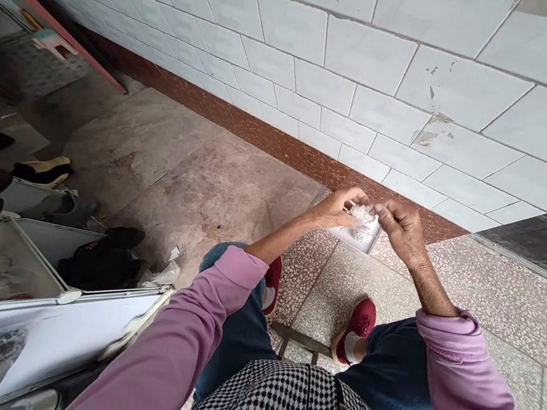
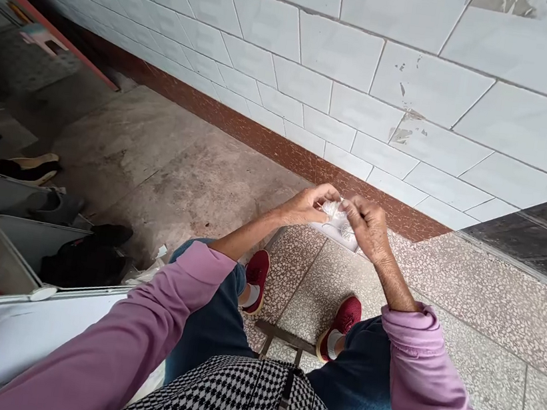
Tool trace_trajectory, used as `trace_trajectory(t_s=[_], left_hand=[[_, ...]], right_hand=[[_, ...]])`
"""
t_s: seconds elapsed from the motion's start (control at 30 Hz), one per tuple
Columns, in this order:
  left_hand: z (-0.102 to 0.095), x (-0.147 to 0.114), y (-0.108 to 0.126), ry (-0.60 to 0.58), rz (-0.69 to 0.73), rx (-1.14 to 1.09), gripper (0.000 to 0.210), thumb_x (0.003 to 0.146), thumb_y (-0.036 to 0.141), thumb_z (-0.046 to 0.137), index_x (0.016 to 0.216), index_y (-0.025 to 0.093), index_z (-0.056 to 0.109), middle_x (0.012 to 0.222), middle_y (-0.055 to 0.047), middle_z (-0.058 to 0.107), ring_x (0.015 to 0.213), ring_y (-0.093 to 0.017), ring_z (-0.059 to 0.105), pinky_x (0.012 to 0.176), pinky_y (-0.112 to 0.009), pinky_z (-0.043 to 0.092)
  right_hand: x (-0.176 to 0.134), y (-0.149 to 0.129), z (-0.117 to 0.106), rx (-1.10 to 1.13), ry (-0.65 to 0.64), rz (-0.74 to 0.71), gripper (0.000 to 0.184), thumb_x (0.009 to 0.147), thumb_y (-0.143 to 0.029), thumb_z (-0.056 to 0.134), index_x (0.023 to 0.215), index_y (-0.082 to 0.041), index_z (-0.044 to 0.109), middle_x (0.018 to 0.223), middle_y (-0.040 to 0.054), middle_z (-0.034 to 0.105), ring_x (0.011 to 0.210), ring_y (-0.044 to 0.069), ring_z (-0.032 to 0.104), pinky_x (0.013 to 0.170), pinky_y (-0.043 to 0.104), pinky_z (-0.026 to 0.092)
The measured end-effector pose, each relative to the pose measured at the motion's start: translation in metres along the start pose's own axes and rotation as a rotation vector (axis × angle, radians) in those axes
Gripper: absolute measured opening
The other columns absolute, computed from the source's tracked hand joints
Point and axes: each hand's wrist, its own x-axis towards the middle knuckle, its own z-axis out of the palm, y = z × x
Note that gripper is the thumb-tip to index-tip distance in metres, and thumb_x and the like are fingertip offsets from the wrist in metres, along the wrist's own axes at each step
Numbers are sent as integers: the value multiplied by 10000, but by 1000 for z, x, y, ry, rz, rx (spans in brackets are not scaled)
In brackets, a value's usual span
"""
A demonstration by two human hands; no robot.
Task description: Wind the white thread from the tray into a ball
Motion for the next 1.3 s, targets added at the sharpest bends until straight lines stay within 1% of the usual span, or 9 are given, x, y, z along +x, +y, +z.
trace_trajectory(t_s=[0.13,0.3,0.43,0.57,0.77,0.93,1.07,1.13,1.3], left_hand=[[6,-5,9,-151,-49,-246,517,615,192,863,1086,203,651,1012,-22,703,849,-148,637,777,-295,493],[8,-5,12,71,-41,-455,545,611,249,942,1046,200,618,1004,-29,691,903,-152,641,823,-301,518],[9,-4,8,198,-45,-446,519,613,240,934,1010,191,603,1002,-16,677,910,-142,637,857,-304,528],[9,-3,5,249,-8,-394,474,614,217,923,949,186,589,940,9,659,889,-124,631,855,-280,527],[0,-6,12,65,-75,-463,617,699,303,937,1248,206,672,1237,-108,714,1048,-208,712,894,-365,623],[2,-4,4,31,-70,-300,569,731,425,957,1193,168,748,1170,-117,761,954,-201,740,767,-328,658],[3,0,-2,117,-131,-390,570,738,503,958,1125,137,754,1109,-144,798,855,-201,775,684,-297,648],[1,1,0,167,-163,-442,565,786,530,919,1151,136,742,1089,-147,804,809,-199,787,641,-284,628],[3,0,4,279,-173,-251,385,856,461,829,1050,154,703,945,-74,768,664,-150,721,531,-253,542]], right_hand=[[7,14,-5,12,106,39,539,1001,-690,650,719,-244,539,650,-11,468,619,157,402,596,333,346],[6,12,8,-30,63,26,383,1052,-581,569,906,-243,676,817,44,648,764,217,583,718,372,459],[4,10,12,-35,-28,41,354,1059,-545,570,923,-239,687,748,18,572,664,192,497,665,366,420],[5,15,10,10,-62,47,450,1007,-666,655,1119,-240,748,720,-9,534,641,181,447,609,336,388],[8,17,4,-37,-54,4,545,1009,-727,639,1203,-236,774,852,30,681,749,205,567,690,343,449],[6,20,4,-81,-99,15,549,994,-721,657,1168,-218,790,825,32,699,729,201,574,673,334,446],[4,28,1,-42,-35,54,549,1031,-699,599,1202,-203,762,727,5,623,651,180,523,611,314,415],[4,32,-1,-70,-16,57,519,1067,-658,538,1107,-189,758,706,6,597,634,174,518,609,311,410],[-2,25,9,-199,-232,-24,450,1076,-542,511,844,-203,694,672,23,606,603,171,519,641,328,405]])
